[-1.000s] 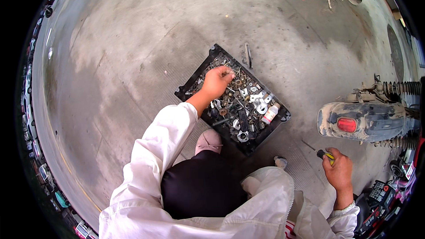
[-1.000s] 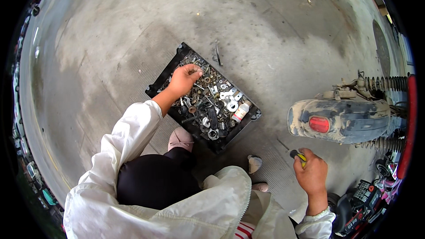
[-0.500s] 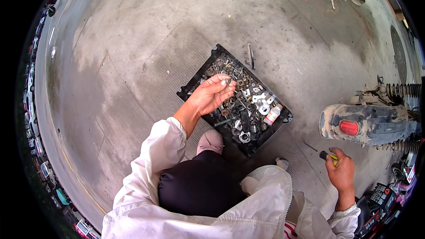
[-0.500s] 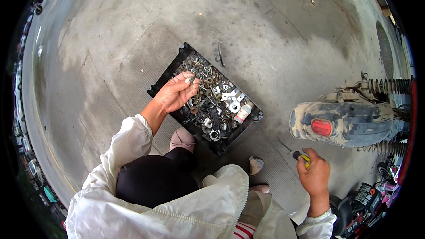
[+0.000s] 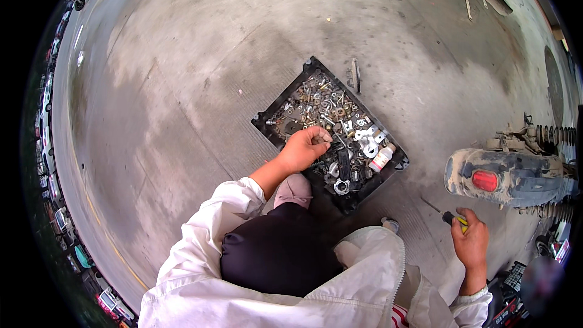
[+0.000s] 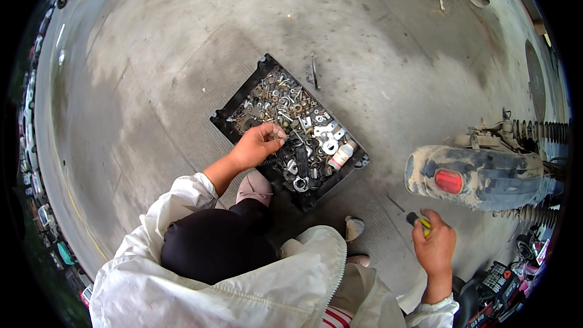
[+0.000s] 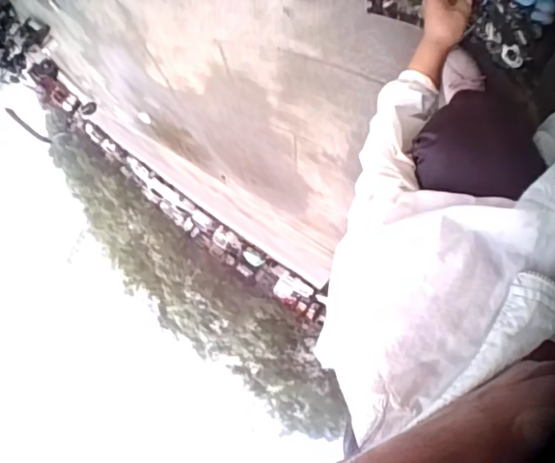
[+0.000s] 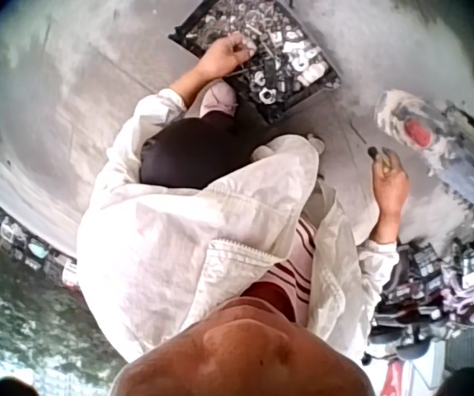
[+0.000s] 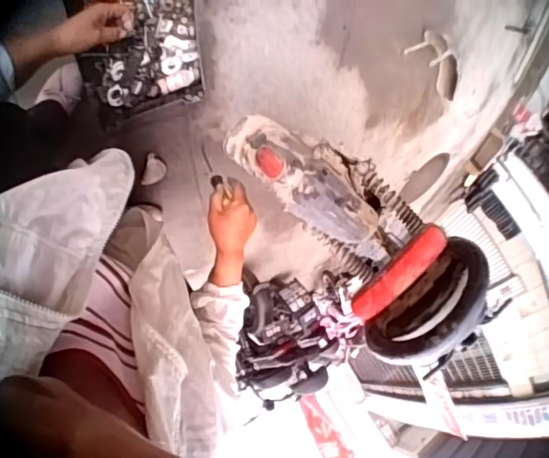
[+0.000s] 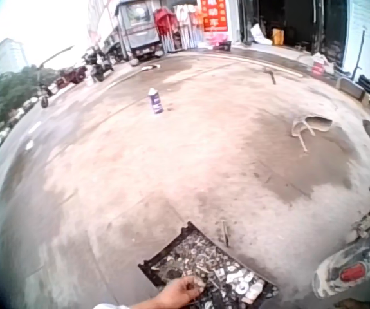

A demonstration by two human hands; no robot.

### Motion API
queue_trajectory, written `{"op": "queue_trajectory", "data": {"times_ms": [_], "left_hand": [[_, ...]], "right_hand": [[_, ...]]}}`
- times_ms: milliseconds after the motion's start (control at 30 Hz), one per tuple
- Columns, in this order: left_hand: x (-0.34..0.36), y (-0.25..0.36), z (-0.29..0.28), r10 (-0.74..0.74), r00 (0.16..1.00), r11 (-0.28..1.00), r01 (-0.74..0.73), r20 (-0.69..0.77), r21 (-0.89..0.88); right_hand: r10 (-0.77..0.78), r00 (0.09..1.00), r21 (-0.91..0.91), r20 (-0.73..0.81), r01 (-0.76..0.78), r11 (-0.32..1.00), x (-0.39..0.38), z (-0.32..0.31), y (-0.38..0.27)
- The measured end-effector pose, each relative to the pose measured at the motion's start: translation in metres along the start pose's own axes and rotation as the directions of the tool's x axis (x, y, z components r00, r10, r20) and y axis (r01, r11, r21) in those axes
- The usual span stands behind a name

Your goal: The person uses a screwdriver to adjust components on the rear wheel and suspension of a scooter. They select small parts from a tray on the floor and insert them into the wheel hub area, then continue tightening or adjusting with the screwdriver.

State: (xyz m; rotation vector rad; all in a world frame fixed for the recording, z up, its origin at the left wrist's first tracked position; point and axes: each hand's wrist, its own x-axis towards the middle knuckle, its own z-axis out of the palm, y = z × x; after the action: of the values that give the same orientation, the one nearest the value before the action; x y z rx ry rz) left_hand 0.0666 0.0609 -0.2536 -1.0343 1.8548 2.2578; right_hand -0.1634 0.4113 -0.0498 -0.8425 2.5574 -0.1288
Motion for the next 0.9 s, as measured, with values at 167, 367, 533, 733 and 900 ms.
{"op": "queue_trajectory", "data": {"times_ms": [167, 367, 533, 733, 900], "left_hand": [[-0.003, 0.003, 0.005, 0.021, 0.999, 0.99, -0.015, -0.044, 0.142], [-0.006, 0.001, 0.01, 0.054, 0.999, 0.984, -0.053, 0.001, 0.17], [-0.01, -0.001, 0.009, 0.04, 0.999, 0.958, -0.043, 0.016, 0.284], [-0.019, 0.007, 0.016, 0.171, 0.982, 0.861, -0.189, 0.081, 0.471], [-0.022, 0.008, 0.018, 0.161, 0.978, 0.763, -0.21, 0.136, 0.611]], "right_hand": [[-0.007, 1.0, -0.003, 0.003, 0.007, 1.0, -0.001, 0.001, 0.001], [-0.009, 1.0, -0.002, 0.001, 0.009, 1.0, -0.002, 0.0, -0.004], [-0.013, 1.0, -0.005, 0.003, 0.013, 1.0, -0.002, 0.001, -0.006], [-0.018, 1.0, -0.02, 0.0, 0.018, 1.0, -0.002, 0.002, -0.007], [-0.011, 1.0, -0.009, 0.003, 0.011, 1.0, -0.003, 0.003, -0.006]]}}
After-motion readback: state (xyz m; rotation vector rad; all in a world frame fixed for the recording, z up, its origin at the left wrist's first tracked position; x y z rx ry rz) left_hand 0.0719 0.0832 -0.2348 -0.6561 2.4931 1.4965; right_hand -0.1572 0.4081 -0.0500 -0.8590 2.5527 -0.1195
